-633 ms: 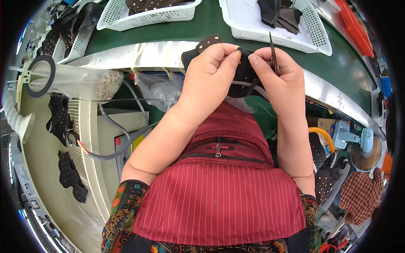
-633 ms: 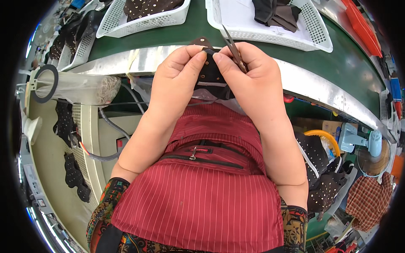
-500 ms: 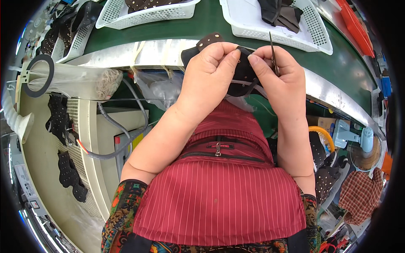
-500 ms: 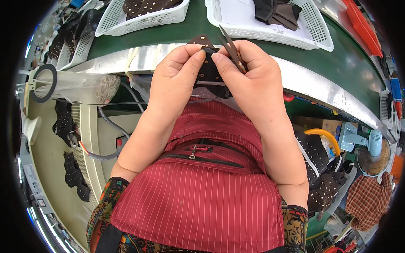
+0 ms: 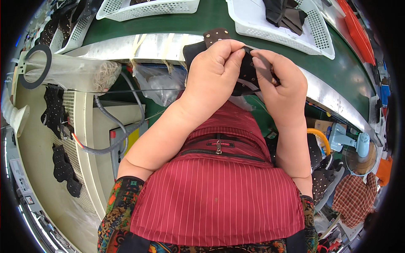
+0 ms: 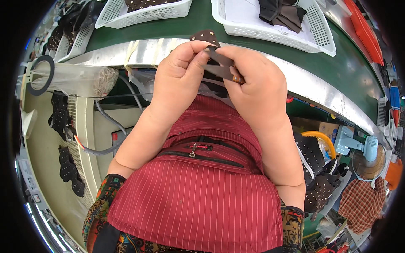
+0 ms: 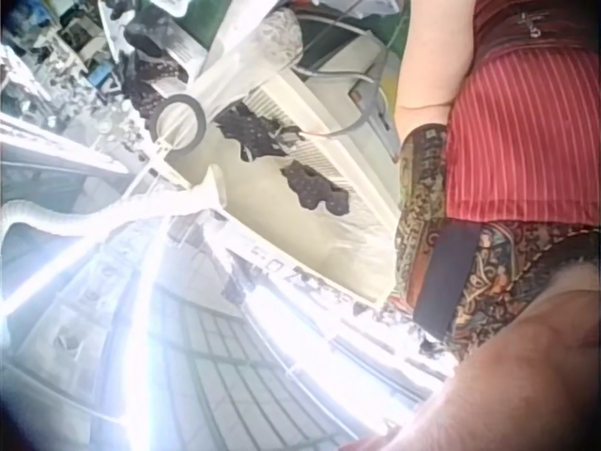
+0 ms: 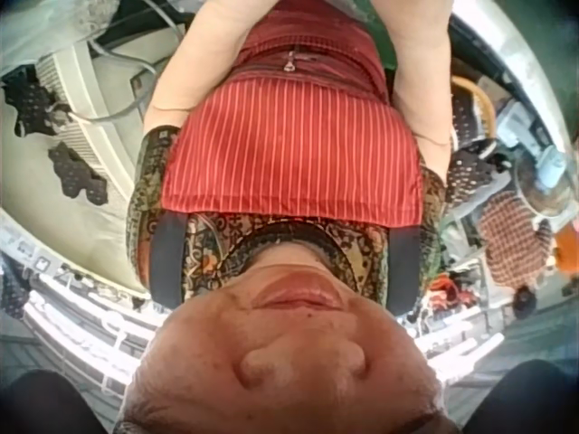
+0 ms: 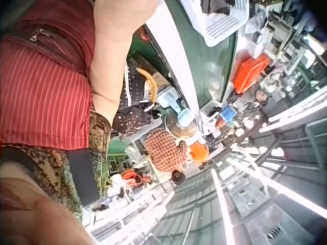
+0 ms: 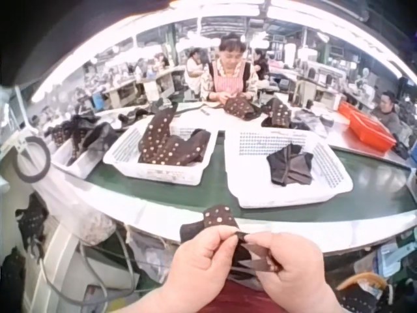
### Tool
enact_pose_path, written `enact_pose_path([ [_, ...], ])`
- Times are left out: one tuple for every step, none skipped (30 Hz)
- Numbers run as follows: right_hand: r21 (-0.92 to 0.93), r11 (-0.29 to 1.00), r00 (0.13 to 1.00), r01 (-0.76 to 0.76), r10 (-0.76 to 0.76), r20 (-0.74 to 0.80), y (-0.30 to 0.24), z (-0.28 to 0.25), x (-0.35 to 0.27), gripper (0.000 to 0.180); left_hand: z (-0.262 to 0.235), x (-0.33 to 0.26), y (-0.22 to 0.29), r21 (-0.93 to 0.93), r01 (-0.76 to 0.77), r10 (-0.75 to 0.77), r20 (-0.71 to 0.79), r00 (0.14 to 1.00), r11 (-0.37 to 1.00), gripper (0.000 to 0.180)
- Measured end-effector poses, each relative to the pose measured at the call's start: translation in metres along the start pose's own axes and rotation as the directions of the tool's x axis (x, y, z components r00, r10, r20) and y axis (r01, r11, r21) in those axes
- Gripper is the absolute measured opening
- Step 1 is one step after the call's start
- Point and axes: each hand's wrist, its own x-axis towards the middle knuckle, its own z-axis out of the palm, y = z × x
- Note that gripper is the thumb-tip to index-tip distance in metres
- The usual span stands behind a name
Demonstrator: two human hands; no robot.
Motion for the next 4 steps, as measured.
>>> enact_pose_path([
  [0.103,0.988,0.994,-0.111,0.109,0.029,-0.0015,-0.0001,0.0001,0.018,-0.0009,0.0002,-0.0005,0.051,-0.048,0.047,0.008,0.999,0.998,0.018],
  [0.201,0.954,0.975,-0.223,0.214,0.068,-0.0042,-0.0006,0.0006,0.018,-0.0019,0.0003,-0.0007,0.101,-0.095,0.094,0.02,0.995,0.99,0.019],
  [0.293,0.897,0.943,-0.331,0.31,0.118,-0.0057,-0.001,0.001,0.019,-0.0031,0.0002,0.0001,0.127,-0.082,0.078,0.037,0.996,0.989,0.019],
  [0.334,0.82,0.883,-0.466,0.406,0.236,-0.0025,-0.0037,0.0007,0.018,-0.0045,0.0003,0.0016,0.152,-0.07,0.062,0.054,0.997,0.986,0.019],
])
